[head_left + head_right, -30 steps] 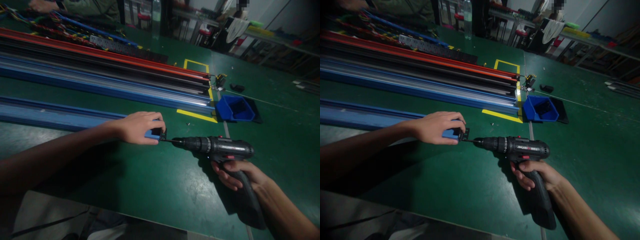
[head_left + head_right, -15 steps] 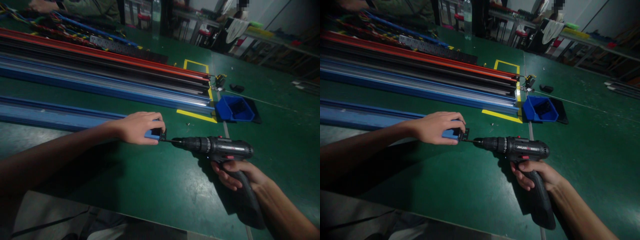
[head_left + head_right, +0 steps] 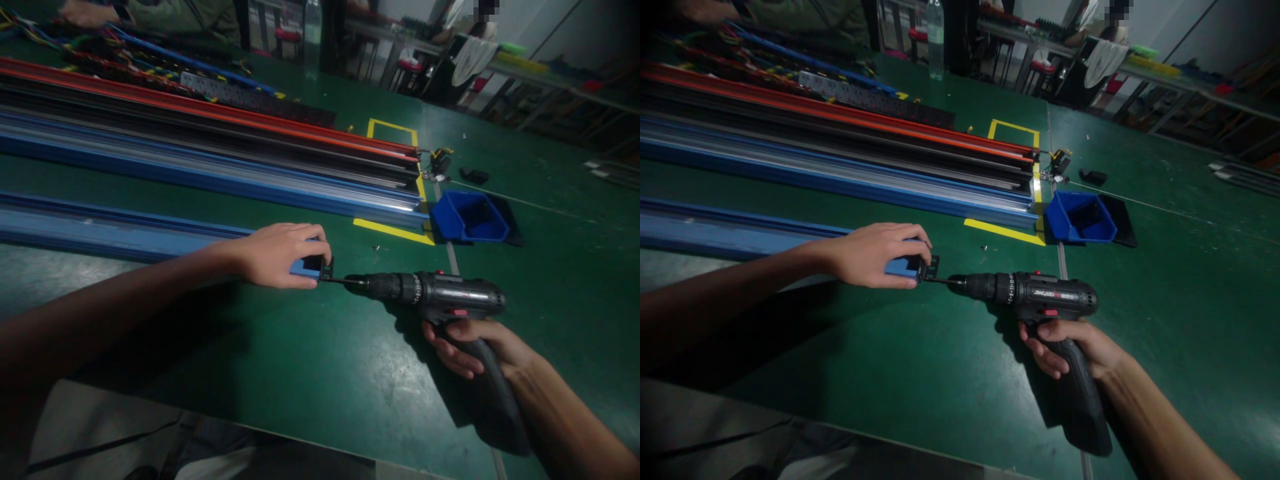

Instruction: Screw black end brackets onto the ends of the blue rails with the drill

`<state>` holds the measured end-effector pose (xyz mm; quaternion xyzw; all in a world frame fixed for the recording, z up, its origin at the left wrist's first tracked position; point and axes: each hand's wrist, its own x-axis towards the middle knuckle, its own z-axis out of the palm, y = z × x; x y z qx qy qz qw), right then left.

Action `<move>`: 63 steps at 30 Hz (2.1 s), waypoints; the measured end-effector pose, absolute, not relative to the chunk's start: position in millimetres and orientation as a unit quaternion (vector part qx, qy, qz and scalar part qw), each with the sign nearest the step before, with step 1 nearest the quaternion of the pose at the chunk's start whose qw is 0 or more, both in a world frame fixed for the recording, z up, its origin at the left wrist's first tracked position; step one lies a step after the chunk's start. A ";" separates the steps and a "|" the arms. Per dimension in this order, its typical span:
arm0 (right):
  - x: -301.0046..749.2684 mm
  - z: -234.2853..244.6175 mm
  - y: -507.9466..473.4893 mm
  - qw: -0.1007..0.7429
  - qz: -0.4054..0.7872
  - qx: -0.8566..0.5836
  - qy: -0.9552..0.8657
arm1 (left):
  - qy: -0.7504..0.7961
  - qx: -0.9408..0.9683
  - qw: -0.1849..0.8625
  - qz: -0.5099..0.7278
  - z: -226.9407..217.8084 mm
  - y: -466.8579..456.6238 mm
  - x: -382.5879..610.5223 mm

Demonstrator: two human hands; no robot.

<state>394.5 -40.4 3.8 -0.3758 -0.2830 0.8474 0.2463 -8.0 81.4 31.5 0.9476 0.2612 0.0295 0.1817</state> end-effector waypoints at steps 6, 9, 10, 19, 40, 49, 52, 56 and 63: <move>395.7 2.0 -39.7 0.247 0.847 -0.372 -0.289 | 0.257 0.949 0.179 0.036 30.8 81.5 -7.8; 395.4 2.3 -39.2 0.243 0.849 -0.372 -0.288 | 0.260 0.949 0.176 0.034 30.5 81.5 -7.9; 395.3 2.5 -39.1 0.242 0.850 -0.370 -0.286 | 0.260 0.949 0.176 0.033 30.3 81.5 -8.0; 394.8 3.2 -39.3 0.241 0.853 -0.368 -0.280 | 0.261 0.948 0.181 0.033 30.0 81.3 -8.8; 395.1 2.7 -38.4 0.243 0.861 -0.351 -0.277 | 0.263 0.947 0.180 0.029 29.6 81.4 -8.5; 396.1 1.0 -38.3 0.244 0.859 -0.353 -0.279 | 0.265 0.947 0.180 0.025 31.0 81.3 -8.3; 396.2 1.7 -38.2 0.238 0.861 -0.355 -0.276 | 0.261 0.948 0.180 0.026 31.0 81.2 -8.2; 397.3 1.2 -38.2 0.240 0.864 -0.349 -0.271 | 0.258 0.949 0.177 0.033 30.4 81.6 -8.8; 397.2 0.9 -38.2 0.240 0.864 -0.349 -0.273 | 0.259 0.949 0.176 0.029 31.1 81.1 -8.7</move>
